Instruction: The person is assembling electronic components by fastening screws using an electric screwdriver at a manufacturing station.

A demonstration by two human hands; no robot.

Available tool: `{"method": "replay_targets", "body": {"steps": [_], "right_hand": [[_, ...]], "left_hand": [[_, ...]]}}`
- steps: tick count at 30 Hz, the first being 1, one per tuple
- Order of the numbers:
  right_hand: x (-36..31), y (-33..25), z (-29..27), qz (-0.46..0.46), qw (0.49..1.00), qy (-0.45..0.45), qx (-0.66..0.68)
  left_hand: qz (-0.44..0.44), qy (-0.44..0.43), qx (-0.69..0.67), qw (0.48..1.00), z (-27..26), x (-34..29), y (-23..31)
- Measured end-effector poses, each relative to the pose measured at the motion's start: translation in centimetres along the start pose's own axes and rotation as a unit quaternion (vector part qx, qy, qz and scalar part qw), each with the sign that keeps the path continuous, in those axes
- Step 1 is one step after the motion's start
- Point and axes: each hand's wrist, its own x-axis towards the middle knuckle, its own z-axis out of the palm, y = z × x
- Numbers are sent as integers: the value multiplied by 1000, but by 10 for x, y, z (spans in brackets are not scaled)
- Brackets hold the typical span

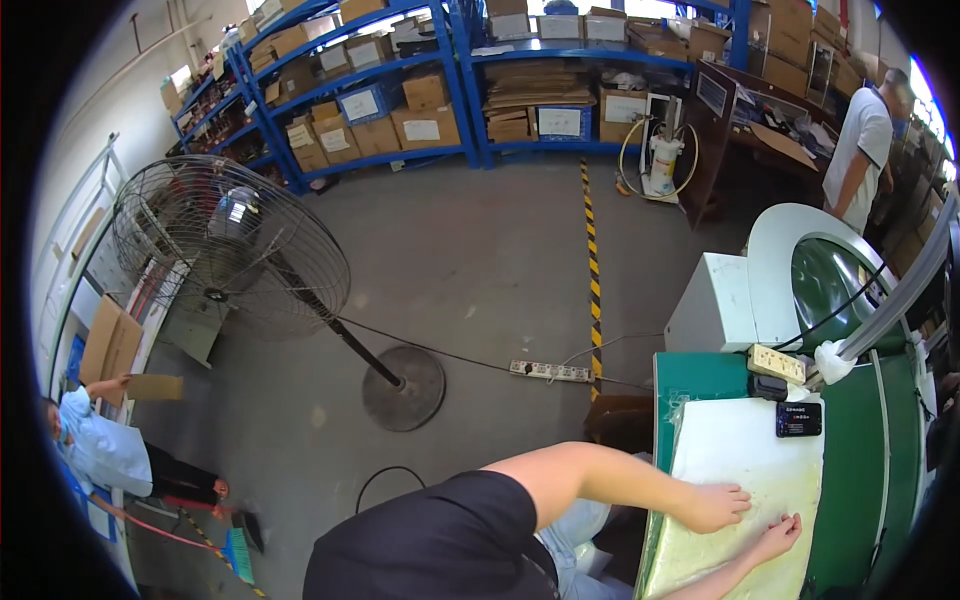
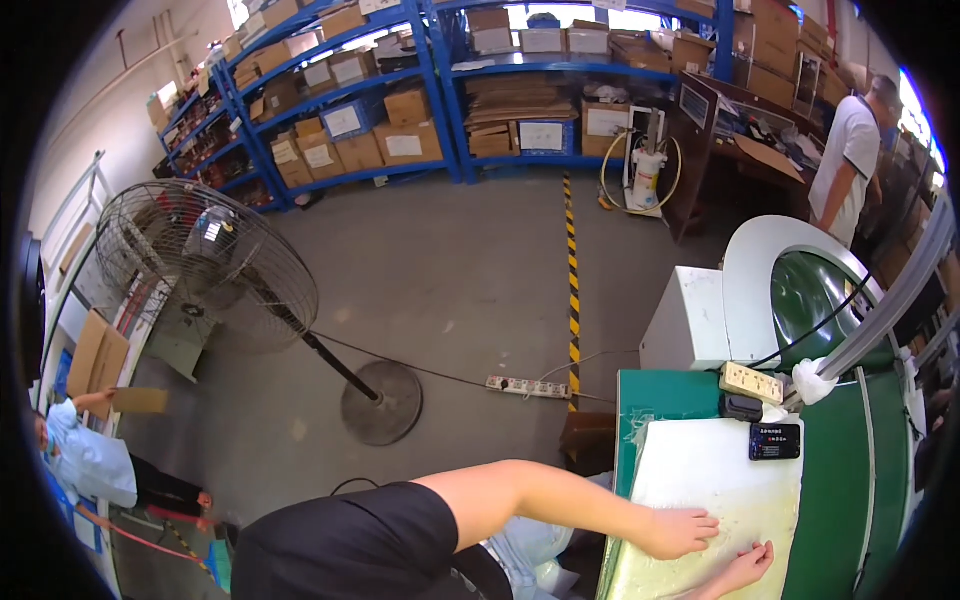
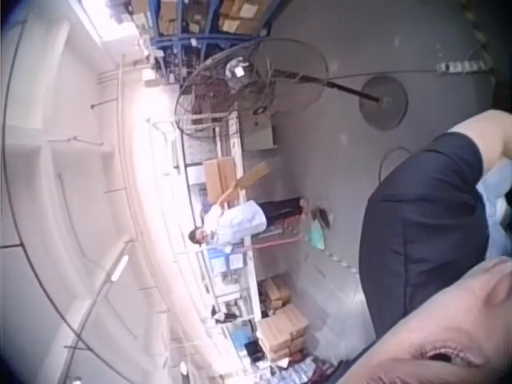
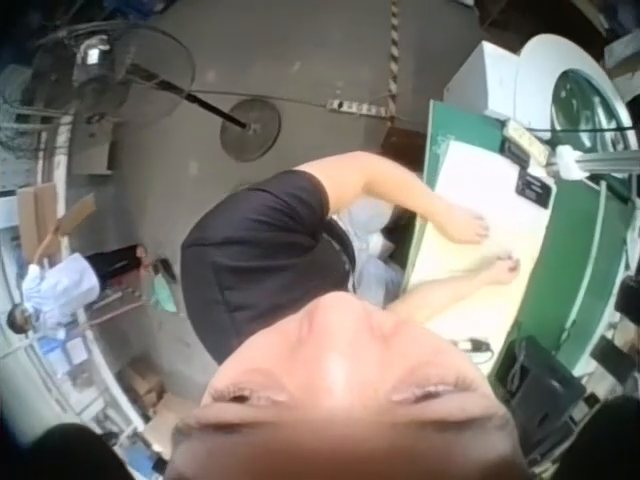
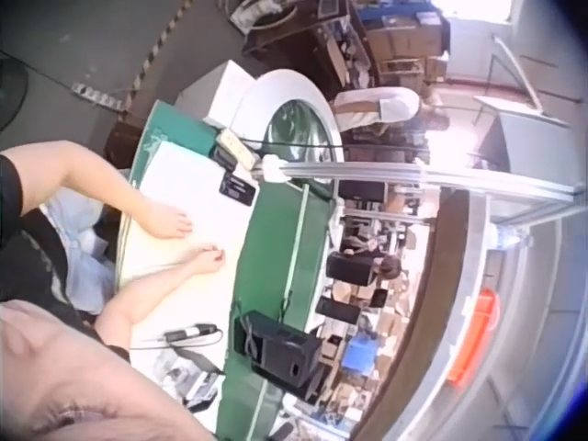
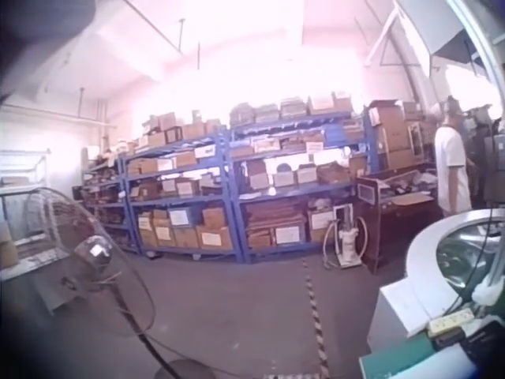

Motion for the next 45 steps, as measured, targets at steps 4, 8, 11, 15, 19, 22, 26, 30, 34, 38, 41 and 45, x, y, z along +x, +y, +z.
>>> {"method": "replay_targets", "body": {"steps": [4,8,11,15,19,22,26,30,34,38,41,45], "right_hand": [[-13,-11,3,-25,999,18,-25],[-20,-13,-4,-47,998,20,-27],[-28,-2,-21,-64,996,-34,-56],[-115,-43,-10,-213,967,-28,-139],[-175,-48,-20,-297,926,-33,-229],[-205,-60,-36,-261,941,-19,-215],[-221,-53,-49,-239,954,-2,-180],[-230,-53,-52,-239,959,1,-150],[-235,-59,-52,-250,959,-2,-132],[-238,-67,-53,-231,967,4,-111],[-238,-64,-55,-209,974,11,-90],[-241,-66,-59,-187,979,22,-75]], "left_hand": [[-38,0,-22,999,-29,-51,29],[-64,21,-66,996,-41,-88,51],[-60,48,-71,994,-45,-97,65],[-121,66,-46,989,-55,-107,66],[-95,96,-32,990,-65,-110,62],[-69,99,-53,991,-66,-114,66],[-73,82,-56,992,-67,-130,75],[-85,61,-48,993,-74,-137,82],[-87,58,-44,994,-73,-139,80],[-95,61,-26,993,-70,-139,79],[-106,60,-20,992,-66,-139,80],[-110,42,-18,993,-68,-138,83]]}}
